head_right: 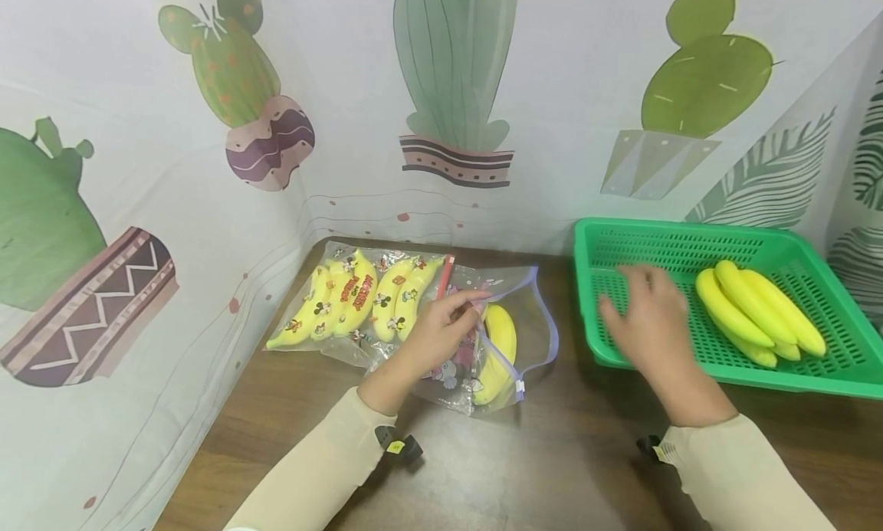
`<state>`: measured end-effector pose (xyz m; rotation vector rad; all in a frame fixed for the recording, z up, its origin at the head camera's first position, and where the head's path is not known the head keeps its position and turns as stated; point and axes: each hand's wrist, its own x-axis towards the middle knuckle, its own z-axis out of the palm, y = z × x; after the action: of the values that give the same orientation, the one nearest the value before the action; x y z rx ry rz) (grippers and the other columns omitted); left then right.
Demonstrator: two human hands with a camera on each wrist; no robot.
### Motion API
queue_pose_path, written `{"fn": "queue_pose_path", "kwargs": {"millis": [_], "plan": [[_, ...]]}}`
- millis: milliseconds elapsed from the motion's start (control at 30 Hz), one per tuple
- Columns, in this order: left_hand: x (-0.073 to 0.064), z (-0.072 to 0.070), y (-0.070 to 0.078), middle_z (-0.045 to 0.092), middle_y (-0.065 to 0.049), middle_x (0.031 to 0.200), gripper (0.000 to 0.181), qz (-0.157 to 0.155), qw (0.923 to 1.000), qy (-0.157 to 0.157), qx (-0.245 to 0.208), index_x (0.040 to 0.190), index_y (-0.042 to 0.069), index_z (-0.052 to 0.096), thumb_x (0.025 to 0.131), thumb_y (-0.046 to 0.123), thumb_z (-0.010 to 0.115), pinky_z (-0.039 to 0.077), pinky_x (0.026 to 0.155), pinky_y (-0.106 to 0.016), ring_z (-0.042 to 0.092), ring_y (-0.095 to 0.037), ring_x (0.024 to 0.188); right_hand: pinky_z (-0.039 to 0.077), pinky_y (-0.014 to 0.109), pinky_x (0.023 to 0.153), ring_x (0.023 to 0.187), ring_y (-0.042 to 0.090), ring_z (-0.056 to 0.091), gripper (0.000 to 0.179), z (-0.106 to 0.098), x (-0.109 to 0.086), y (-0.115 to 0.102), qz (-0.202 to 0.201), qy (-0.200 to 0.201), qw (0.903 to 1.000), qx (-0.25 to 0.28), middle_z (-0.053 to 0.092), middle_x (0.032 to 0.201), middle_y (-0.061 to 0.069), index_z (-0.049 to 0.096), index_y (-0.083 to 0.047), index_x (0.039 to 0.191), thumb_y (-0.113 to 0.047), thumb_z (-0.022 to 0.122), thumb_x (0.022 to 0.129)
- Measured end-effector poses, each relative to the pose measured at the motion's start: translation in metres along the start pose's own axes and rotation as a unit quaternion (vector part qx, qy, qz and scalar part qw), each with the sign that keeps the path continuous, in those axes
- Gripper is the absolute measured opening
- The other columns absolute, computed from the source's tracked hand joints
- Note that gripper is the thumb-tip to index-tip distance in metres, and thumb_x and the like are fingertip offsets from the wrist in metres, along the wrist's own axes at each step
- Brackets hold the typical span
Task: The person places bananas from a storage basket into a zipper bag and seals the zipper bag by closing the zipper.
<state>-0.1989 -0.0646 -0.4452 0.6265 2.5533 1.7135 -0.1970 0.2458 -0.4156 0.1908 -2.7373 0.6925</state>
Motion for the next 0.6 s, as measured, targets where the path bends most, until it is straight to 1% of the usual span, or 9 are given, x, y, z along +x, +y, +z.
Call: {"fn": "queue_pose_path", "kwargs": {"millis": [200, 400, 467, 600], "plan": [[0.0, 0.0, 0.001, 0.066, -0.009, 0.079, 0.034, -0.003, 1.0, -0.001, -0.001, 0.133, 0.013, 0.066, 0.103, 0.023, 0.054, 0.043, 0.05, -0.022, 0.056, -0.007, 0.062, 0.022, 0.075, 0.102, 0.13, 0.058, 0.034, 0.054, -0.001, 0.001, 0.007, 0.011, -0.013, 0.9997, -0.019, 0.038, 0.14, 0.04, 0.047, 0.008, 0.14, -0.023, 0.059, 0.097], [0.0, 0.0, 0.001, 0.066, -0.011, 0.08, 0.033, -0.003, 1.0, -0.001, -0.003, 0.133, 0.014, 0.066, 0.103, 0.023, 0.055, 0.044, 0.051, -0.022, 0.056, -0.006, 0.062, 0.022, 0.074, 0.102, 0.129, 0.06, 0.033, 0.057, -0.004, 0.002, 0.013, 0.027, -0.026, 0.999, -0.026, 0.036, 0.142, 0.042, 0.045, 0.009, 0.142, -0.027, 0.057, 0.099], [0.0, 0.0, 0.001, 0.066, -0.011, 0.08, 0.033, -0.004, 1.0, -0.001, -0.003, 0.133, 0.015, 0.066, 0.103, 0.023, 0.055, 0.044, 0.051, -0.022, 0.057, -0.007, 0.063, 0.021, 0.074, 0.103, 0.13, 0.06, 0.032, 0.058, -0.006, 0.003, 0.015, 0.032, -0.027, 0.9987, -0.028, 0.035, 0.143, 0.042, 0.045, 0.009, 0.142, -0.028, 0.056, 0.099], [0.0, 0.0, 0.002, 0.066, -0.01, 0.081, 0.033, -0.01, 0.9999, -0.002, -0.004, 0.133, 0.016, 0.066, 0.103, 0.023, 0.055, 0.045, 0.052, -0.022, 0.06, -0.015, 0.065, 0.02, 0.074, 0.104, 0.129, 0.062, 0.031, 0.062, -0.009, 0.002, 0.022, 0.042, -0.038, 0.9979, -0.032, 0.032, 0.145, 0.043, 0.042, 0.009, 0.144, -0.032, 0.054, 0.1]]}}
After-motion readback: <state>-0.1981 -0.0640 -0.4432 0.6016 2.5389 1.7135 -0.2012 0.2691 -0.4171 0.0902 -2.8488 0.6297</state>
